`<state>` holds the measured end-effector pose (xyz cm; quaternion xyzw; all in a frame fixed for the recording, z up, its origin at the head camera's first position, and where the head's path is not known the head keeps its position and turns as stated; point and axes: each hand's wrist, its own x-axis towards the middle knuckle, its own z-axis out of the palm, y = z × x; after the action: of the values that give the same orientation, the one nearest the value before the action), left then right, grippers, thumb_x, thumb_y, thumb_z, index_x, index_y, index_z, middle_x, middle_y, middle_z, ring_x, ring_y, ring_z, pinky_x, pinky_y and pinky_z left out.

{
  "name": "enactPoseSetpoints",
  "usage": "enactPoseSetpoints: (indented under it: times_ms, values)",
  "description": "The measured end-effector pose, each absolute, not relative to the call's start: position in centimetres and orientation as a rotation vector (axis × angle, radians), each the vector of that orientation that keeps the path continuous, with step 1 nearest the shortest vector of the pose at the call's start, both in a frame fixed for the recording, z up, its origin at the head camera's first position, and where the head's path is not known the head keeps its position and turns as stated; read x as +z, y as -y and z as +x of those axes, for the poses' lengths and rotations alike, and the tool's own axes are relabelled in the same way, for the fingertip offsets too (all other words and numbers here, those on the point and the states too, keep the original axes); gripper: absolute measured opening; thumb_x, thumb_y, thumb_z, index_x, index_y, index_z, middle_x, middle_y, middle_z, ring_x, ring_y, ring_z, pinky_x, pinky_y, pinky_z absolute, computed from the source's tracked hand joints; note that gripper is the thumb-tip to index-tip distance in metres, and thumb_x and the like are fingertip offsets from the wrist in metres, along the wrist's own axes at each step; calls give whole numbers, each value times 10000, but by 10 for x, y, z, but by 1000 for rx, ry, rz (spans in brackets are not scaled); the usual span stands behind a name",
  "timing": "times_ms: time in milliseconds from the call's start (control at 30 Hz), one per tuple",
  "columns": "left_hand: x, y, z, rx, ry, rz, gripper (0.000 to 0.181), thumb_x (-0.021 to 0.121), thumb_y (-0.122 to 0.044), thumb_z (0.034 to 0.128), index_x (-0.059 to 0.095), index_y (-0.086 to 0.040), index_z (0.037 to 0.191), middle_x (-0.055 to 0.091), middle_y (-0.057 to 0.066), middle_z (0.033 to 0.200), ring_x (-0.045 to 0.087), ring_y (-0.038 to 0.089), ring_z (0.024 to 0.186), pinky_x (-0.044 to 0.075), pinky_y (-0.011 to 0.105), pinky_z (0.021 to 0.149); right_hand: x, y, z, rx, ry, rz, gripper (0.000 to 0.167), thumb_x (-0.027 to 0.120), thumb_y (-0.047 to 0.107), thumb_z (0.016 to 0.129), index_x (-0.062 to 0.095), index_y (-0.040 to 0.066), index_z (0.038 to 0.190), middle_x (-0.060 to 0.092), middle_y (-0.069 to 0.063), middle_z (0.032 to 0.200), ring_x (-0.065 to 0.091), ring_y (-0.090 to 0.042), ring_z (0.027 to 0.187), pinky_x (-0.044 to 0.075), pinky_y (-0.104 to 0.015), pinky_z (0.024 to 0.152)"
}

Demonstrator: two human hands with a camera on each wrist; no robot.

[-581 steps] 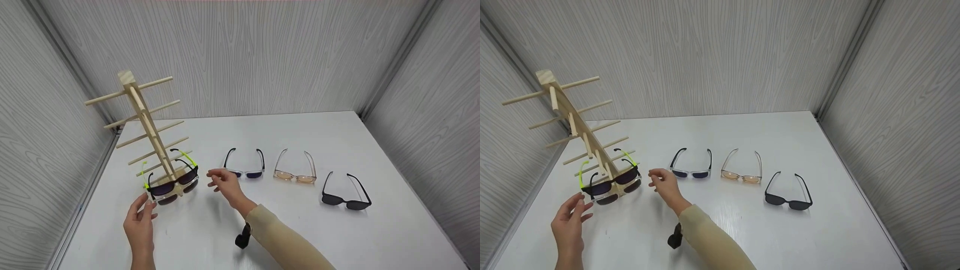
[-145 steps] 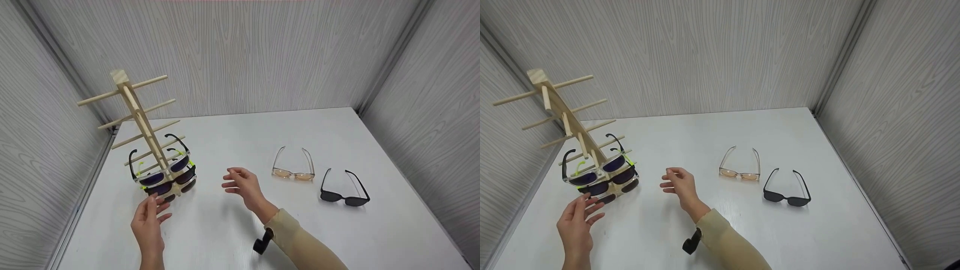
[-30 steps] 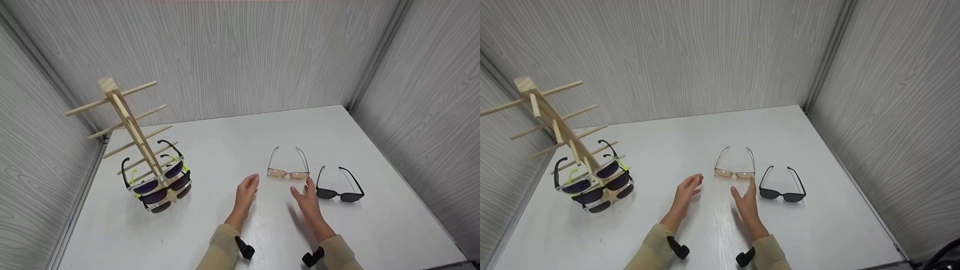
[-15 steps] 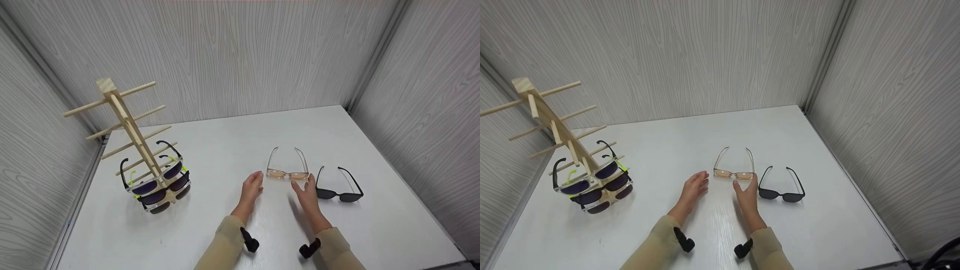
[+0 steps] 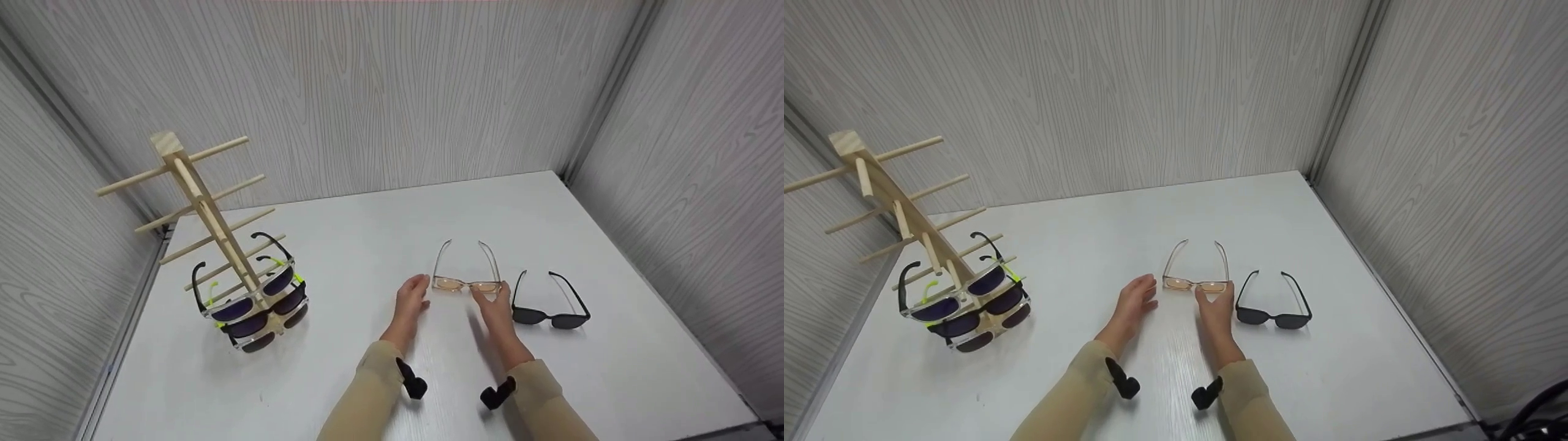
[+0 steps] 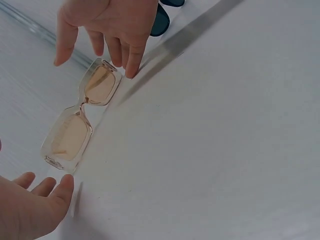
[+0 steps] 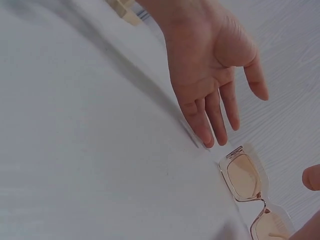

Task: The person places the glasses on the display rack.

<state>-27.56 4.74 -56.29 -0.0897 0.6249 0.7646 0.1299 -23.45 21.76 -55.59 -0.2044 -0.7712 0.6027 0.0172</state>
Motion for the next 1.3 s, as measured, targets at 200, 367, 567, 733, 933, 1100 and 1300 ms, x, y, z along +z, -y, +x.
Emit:
enactPoseSetpoints:
  times_ms: [200,367,567,733,933,1100,1300]
  values:
    - [-567,-52,-281,2153,-1846,-246,500,531,-335,943,451,-36,1336,466,106,1342,436,244,1216,450,333,925,-557,-218,-238,1900,2377,-714,862,528,333,933,-61,-22,1452,39,-269,1505,64,-372,1384,108,-457,1120]
    - [-567,-55,-285,2129,-1837,-238,482,533,-284,947,444,-19,1341,461,122,1351,436,241,1226,446,339,924,-556,-219,-242,1897,2381,-718,859,512,327,933,-71,-42,1446,49,-286,1497,68,-376,1383,109,-452,1121]
    - [-564,-58,-287,2099,-1858,-212,473,516,-258,957,434,-7,1349,459,137,1356,430,257,1239,433,359,952,-556,-222,-244,1850,2393,-716,830,516,318,928,-11,-65,1442,89,-293,1488,106,-383,1376,124,-446,1119]
    - [-565,-60,-291,2073,-1899,-199,480,513,-264,957,433,-1,1350,461,144,1355,438,265,1236,438,363,950,-555,-224,-248,1857,2393,-717,808,502,307,936,-1,-75,1439,97,-288,1490,98,-377,1379,106,-442,1122]
    - [-567,-60,-294,2062,-1949,-177,482,523,-280,955,454,15,1329,490,154,1324,461,269,1216,449,363,941,-555,-223,-250,1951,2304,-690,757,496,234,945,18,-98,1429,106,-298,1481,122,-376,1374,174,-447,1110]
    - [-568,-58,-293,2053,-1960,-162,514,544,-335,942,463,-5,1328,502,129,1313,476,240,1199,443,348,948,-555,-223,-250,1973,2238,-671,723,495,200,947,52,-112,1424,126,-305,1473,136,-379,1369,189,-444,1106]
    - [-569,-57,-293,2055,-2014,-155,483,567,-329,930,503,-5,1283,546,118,1243,525,219,1115,474,335,899,-556,-220,-249,2075,2109,-670,679,473,164,957,61,-87,1434,122,-273,1487,149,-368,1369,278,-465,1067]
